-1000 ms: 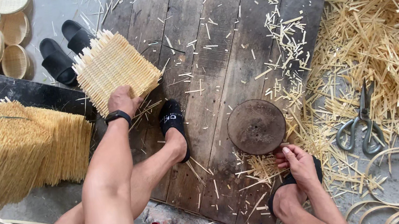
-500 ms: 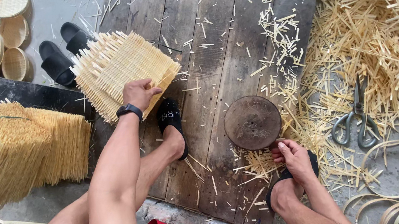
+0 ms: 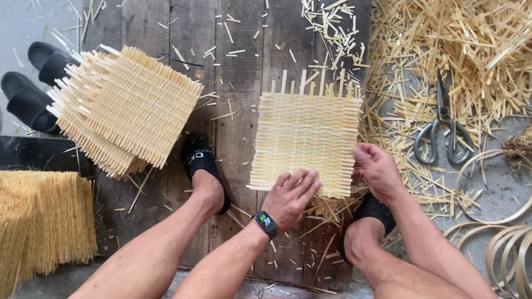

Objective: The person sits on the floor and repeatedly trims the edges of woven bamboo mats using shears. They place a circular wooden template over the mat, cut around it, and then remove the template to reveal a circular basket. The process is repeated for multiple mats.

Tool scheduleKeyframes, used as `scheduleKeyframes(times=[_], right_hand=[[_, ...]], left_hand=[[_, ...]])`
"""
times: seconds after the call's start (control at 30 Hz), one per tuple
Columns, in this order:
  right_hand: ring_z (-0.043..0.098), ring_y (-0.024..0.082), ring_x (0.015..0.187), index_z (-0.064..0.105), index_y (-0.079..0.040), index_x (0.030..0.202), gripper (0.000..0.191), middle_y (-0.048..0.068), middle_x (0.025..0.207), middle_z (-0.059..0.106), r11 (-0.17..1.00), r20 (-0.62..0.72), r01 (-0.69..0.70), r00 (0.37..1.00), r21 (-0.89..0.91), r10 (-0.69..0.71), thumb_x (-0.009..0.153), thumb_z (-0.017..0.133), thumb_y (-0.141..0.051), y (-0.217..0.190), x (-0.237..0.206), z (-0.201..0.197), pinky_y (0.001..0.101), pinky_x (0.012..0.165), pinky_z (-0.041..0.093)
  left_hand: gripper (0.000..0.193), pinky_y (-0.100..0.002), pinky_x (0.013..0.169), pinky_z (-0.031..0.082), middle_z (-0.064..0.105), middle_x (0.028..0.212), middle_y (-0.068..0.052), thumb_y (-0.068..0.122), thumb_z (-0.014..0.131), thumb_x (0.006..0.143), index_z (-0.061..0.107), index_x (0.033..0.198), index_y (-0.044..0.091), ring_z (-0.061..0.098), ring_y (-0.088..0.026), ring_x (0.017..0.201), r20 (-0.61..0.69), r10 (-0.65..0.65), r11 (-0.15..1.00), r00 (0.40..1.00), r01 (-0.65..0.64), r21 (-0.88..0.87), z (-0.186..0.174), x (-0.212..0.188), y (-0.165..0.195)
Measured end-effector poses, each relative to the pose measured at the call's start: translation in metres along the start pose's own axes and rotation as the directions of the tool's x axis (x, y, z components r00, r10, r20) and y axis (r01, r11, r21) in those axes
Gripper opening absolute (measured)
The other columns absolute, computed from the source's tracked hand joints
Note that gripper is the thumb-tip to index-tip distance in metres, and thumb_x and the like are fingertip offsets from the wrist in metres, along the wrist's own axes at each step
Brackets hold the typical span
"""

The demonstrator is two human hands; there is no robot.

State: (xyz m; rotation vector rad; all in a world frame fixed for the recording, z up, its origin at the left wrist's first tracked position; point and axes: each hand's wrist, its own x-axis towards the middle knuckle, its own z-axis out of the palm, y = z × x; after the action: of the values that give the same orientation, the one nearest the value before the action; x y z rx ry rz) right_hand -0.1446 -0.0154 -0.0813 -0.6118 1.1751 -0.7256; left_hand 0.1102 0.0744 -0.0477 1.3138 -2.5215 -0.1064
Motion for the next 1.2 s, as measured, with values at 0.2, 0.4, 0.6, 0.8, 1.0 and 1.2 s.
scheduleKeyframes(times=[0.2,0.4,0.6,0.8,1.0,1.2], right_hand=[[0.067,0.009,0.081,0.065,0.001,0.111,0.023,0.006,0.095,0.072,0.967,-0.088,0.042,0.994,-0.251,-0.066,0.091,0.074,-0.006,0.014,0.015,0.003,0.023,0.074,0.057],[0.066,0.009,0.082,0.066,0.002,0.111,0.023,0.005,0.096,0.072,0.974,-0.06,0.077,0.994,-0.213,-0.092,0.09,0.074,-0.004,0.02,0.013,-0.008,0.0233,0.075,0.056],[0.065,0.008,0.082,0.064,0.001,0.115,0.028,0.003,0.095,0.07,0.985,-0.125,0.137,0.981,-0.101,-0.149,0.091,0.076,-0.007,0.038,-0.003,-0.014,0.0228,0.073,0.055],[0.067,0.018,0.097,0.064,-0.003,0.12,0.033,0.008,0.11,0.068,0.808,-0.631,-0.018,0.635,-0.589,-0.446,0.092,0.079,-0.015,0.039,-0.048,-0.15,0.0331,0.087,0.059],[0.071,0.039,0.099,0.078,-0.014,0.111,0.031,0.017,0.107,0.076,0.324,-0.578,-0.506,0.796,-0.799,-0.182,0.088,0.066,-0.031,0.046,-0.095,-0.234,0.0485,0.088,0.056],[0.069,0.038,0.089,0.058,-0.003,0.119,0.018,0.022,0.1,0.07,0.398,-0.403,-0.188,0.714,-0.898,-0.573,0.11,0.058,-0.019,0.003,-0.137,-0.193,0.0502,0.08,0.054]], left_hand=[[0.055,-0.051,0.112,0.037,0.056,0.139,-0.016,0.031,0.08,0.086,0.062,0.131,0.003,0.049,-0.031,0.133,-0.105,-0.435,0.86,0.895,0.378,-0.342,-0.002,0.01,-0.028],[0.044,-0.032,0.077,0.057,0.076,0.096,-0.011,0.018,0.088,0.074,0.071,0.109,-0.004,0.069,-0.018,0.084,0.601,-0.741,-0.257,0.299,0.701,-0.665,0.03,0.005,-0.105],[0.045,-0.027,0.076,0.057,0.077,0.098,-0.008,0.016,0.085,0.078,0.07,0.114,-0.005,0.071,-0.013,0.085,0.562,-0.753,-0.156,0.342,0.737,-0.658,0.025,0.0,-0.096],[0.063,-0.041,0.09,0.053,0.067,0.113,-0.019,0.02,0.083,0.081,0.055,0.133,-0.001,0.064,-0.031,0.104,-0.134,-0.71,0.695,0.691,0.659,-0.286,-0.046,0.047,-0.044],[0.035,-0.042,0.097,0.051,0.068,0.107,-0.007,0.011,0.067,0.093,0.068,0.128,0.009,0.066,-0.023,0.104,-0.129,0.372,0.921,0.919,-0.382,-0.069,-0.099,0.117,0.004],[0.034,-0.04,0.103,0.046,0.066,0.111,-0.006,0.023,0.064,0.094,0.066,0.123,0.006,0.062,-0.023,0.109,-0.182,0.644,0.765,0.743,-0.633,0.122,-0.146,0.146,0.029]])
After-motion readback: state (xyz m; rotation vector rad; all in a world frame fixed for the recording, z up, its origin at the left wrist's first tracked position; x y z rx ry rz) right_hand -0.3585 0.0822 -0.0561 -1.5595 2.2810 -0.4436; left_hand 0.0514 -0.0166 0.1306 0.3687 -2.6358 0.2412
